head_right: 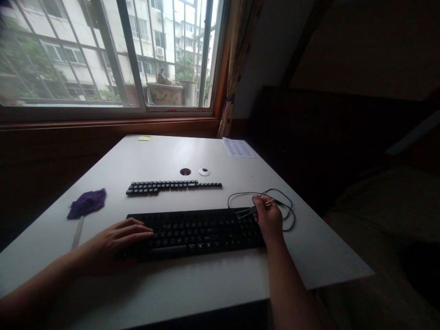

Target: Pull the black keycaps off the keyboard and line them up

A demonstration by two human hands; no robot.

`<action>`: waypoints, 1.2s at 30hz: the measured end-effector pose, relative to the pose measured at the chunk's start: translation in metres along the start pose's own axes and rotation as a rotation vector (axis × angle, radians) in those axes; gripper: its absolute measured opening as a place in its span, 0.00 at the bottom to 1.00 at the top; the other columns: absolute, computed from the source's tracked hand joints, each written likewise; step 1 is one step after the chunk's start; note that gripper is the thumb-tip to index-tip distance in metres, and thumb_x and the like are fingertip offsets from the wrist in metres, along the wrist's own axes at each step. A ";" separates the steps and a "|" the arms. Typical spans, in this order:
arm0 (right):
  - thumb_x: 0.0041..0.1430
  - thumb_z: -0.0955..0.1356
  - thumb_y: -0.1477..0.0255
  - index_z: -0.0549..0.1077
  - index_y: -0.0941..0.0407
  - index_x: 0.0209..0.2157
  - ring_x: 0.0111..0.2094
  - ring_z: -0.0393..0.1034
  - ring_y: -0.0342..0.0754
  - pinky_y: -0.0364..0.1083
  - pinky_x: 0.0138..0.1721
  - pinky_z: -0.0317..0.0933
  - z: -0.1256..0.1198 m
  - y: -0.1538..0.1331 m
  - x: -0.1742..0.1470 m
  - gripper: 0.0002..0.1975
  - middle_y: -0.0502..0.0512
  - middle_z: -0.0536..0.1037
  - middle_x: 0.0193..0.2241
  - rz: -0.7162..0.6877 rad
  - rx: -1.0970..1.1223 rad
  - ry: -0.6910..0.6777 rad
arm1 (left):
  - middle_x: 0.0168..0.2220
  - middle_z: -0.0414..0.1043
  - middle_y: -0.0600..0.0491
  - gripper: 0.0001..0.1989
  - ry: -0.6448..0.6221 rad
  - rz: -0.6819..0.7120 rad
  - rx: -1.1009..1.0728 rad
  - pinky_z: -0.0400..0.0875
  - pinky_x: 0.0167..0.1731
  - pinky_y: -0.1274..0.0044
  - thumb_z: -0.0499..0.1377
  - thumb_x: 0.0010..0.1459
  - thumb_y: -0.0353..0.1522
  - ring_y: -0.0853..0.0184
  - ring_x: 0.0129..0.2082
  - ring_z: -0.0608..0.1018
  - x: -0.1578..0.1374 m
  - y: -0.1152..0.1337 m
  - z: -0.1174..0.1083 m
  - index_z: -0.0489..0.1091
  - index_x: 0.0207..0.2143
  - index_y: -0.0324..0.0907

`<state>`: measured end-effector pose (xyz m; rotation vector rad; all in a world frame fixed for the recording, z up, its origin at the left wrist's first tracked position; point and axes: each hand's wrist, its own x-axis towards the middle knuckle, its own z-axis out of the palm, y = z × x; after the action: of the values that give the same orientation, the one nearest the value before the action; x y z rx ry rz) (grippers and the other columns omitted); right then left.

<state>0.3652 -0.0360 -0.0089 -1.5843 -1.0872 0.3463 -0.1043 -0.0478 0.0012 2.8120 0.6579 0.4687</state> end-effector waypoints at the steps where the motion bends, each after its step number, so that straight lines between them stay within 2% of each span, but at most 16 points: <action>1: 0.55 0.68 0.50 0.69 0.56 0.28 0.14 0.61 0.42 0.41 0.16 0.56 0.000 -0.002 -0.001 0.21 0.44 0.65 0.13 0.008 0.016 0.001 | 0.57 0.68 0.46 0.30 0.003 -0.002 -0.005 0.73 0.50 0.63 0.60 0.60 0.32 0.56 0.53 0.69 0.000 0.001 0.000 0.57 0.64 0.47; 7: 0.59 0.66 0.50 0.67 0.56 0.23 0.12 0.56 0.39 0.39 0.12 0.50 0.003 -0.014 -0.011 0.24 0.43 0.61 0.12 0.025 0.122 0.068 | 0.52 0.71 0.45 0.26 0.066 -0.023 -0.045 0.74 0.48 0.66 0.58 0.62 0.30 0.58 0.51 0.71 -0.001 -0.003 -0.003 0.60 0.62 0.46; 10: 0.60 0.64 0.48 0.68 0.56 0.22 0.10 0.55 0.40 0.39 0.11 0.48 0.010 -0.026 -0.016 0.26 0.43 0.59 0.10 0.052 0.151 0.073 | 0.46 0.75 0.47 0.19 0.204 -0.064 -0.012 0.74 0.44 0.70 0.57 0.63 0.28 0.61 0.46 0.74 -0.003 -0.011 -0.008 0.67 0.56 0.46; 13: 0.59 0.64 0.47 0.70 0.57 0.21 0.09 0.56 0.39 0.39 0.11 0.48 0.021 -0.046 -0.021 0.28 0.44 0.60 0.09 0.038 0.120 -0.019 | 0.40 0.76 0.49 0.11 0.323 -0.173 0.046 0.73 0.40 0.72 0.57 0.63 0.29 0.63 0.41 0.75 -0.002 -0.020 -0.022 0.73 0.48 0.45; 16: 0.59 0.63 0.46 0.71 0.57 0.20 0.09 0.55 0.38 0.38 0.10 0.45 0.040 -0.077 -0.027 0.29 0.45 0.60 0.08 0.010 0.142 -0.159 | 0.38 0.76 0.50 0.09 0.266 -0.284 0.081 0.73 0.34 0.76 0.56 0.64 0.33 0.66 0.35 0.75 0.002 -0.030 -0.040 0.75 0.43 0.44; 19: 0.60 0.64 0.47 0.71 0.56 0.19 0.09 0.55 0.38 0.39 0.12 0.45 0.071 -0.113 -0.037 0.29 0.45 0.60 0.07 -0.098 0.167 -0.373 | 0.36 0.75 0.51 0.10 0.245 -0.331 0.135 0.71 0.31 0.77 0.55 0.64 0.35 0.67 0.32 0.75 0.011 -0.041 -0.049 0.75 0.42 0.44; 21: 0.62 0.63 0.49 0.71 0.56 0.18 0.11 0.56 0.38 0.40 0.15 0.49 0.097 -0.133 -0.047 0.29 0.46 0.61 0.09 -0.272 0.154 -0.497 | 0.35 0.75 0.51 0.10 0.283 -0.384 0.144 0.69 0.29 0.78 0.55 0.64 0.35 0.68 0.30 0.74 0.016 -0.051 -0.046 0.75 0.40 0.43; 23: 0.63 0.63 0.51 0.68 0.55 0.15 0.15 0.59 0.39 0.41 0.19 0.53 0.121 -0.146 -0.057 0.29 0.47 0.64 0.11 -0.487 0.107 -0.556 | 0.34 0.75 0.51 0.10 0.360 -0.418 0.107 0.68 0.27 0.79 0.55 0.63 0.35 0.70 0.27 0.73 0.019 -0.059 -0.039 0.75 0.37 0.42; 25: 0.65 0.62 0.52 0.61 0.55 0.13 0.16 0.57 0.39 0.42 0.22 0.52 0.141 -0.150 -0.067 0.31 0.47 0.62 0.12 -0.646 0.051 -0.575 | 0.33 0.75 0.51 0.11 0.448 -0.487 0.074 0.66 0.26 0.79 0.54 0.63 0.35 0.70 0.25 0.73 0.018 -0.065 -0.031 0.75 0.37 0.41; 27: 0.66 0.62 0.53 0.58 0.55 0.13 0.16 0.54 0.39 0.43 0.23 0.51 0.152 -0.146 -0.074 0.31 0.46 0.60 0.13 -0.683 0.025 -0.582 | 0.32 0.75 0.52 0.11 0.509 -0.537 0.064 0.65 0.26 0.79 0.55 0.62 0.35 0.70 0.25 0.73 0.014 -0.068 -0.025 0.75 0.36 0.40; 36: 0.67 0.62 0.56 0.59 0.54 0.15 0.18 0.59 0.40 0.45 0.26 0.52 0.157 -0.127 -0.085 0.28 0.47 0.64 0.15 -0.605 0.078 -0.538 | 0.33 0.74 0.52 0.10 0.573 -0.576 0.054 0.64 0.27 0.79 0.55 0.63 0.35 0.70 0.25 0.71 0.008 -0.059 -0.019 0.75 0.37 0.40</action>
<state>0.1499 -0.0124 0.0247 -1.0371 -1.8746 0.4024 -0.1276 0.0100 0.0044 2.3462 1.5381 1.1426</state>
